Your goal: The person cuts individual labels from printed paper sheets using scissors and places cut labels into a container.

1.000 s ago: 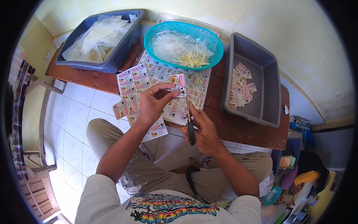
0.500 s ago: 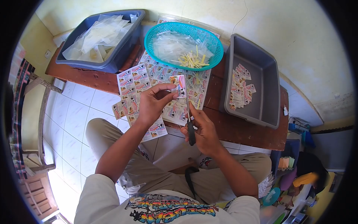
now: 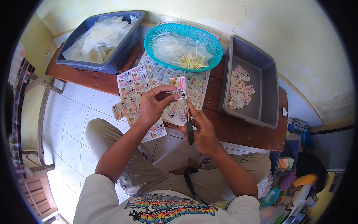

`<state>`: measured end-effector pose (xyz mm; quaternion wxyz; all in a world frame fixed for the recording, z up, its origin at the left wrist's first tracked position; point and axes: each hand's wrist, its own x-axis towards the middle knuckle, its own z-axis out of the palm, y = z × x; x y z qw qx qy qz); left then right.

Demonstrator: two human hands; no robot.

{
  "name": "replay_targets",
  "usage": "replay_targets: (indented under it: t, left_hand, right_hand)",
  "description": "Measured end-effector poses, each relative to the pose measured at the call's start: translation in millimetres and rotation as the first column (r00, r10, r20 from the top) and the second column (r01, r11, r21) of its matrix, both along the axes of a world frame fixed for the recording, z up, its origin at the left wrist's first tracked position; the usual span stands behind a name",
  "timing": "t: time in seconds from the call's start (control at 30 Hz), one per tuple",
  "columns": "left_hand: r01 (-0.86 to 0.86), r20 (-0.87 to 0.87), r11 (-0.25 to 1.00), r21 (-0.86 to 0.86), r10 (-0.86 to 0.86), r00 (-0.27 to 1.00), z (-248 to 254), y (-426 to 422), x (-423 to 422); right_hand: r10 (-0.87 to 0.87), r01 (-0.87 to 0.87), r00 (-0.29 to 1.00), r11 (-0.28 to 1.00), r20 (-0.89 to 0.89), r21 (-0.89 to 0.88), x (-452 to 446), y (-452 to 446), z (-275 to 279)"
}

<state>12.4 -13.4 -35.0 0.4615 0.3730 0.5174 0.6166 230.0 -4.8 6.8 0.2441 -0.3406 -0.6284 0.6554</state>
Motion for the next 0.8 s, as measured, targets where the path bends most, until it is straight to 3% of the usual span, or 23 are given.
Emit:
replay_targets:
  t: [0.27,0.4,0.8]
  left_hand:
    - [-0.007,0.01,1.0,-0.018,0.007,1.0,0.5,-0.9,-0.3]
    - [0.02,-0.068,0.999,-0.029,-0.022,0.997,1.8,-2.2,2.2]
    - [0.015,-0.083,0.999,-0.042,-0.019,0.996,4.2,-3.0,4.2]
  right_hand:
    - [-0.015,0.015,1.0,1.0,-0.019,-0.02,1.0,1.9,-2.7]
    - [-0.058,0.053,0.997,0.995,-0.055,-0.079,2.1,4.1,-6.2]
    - [-0.046,0.042,0.997,0.998,-0.062,-0.053,2.1,0.4,-8.2]
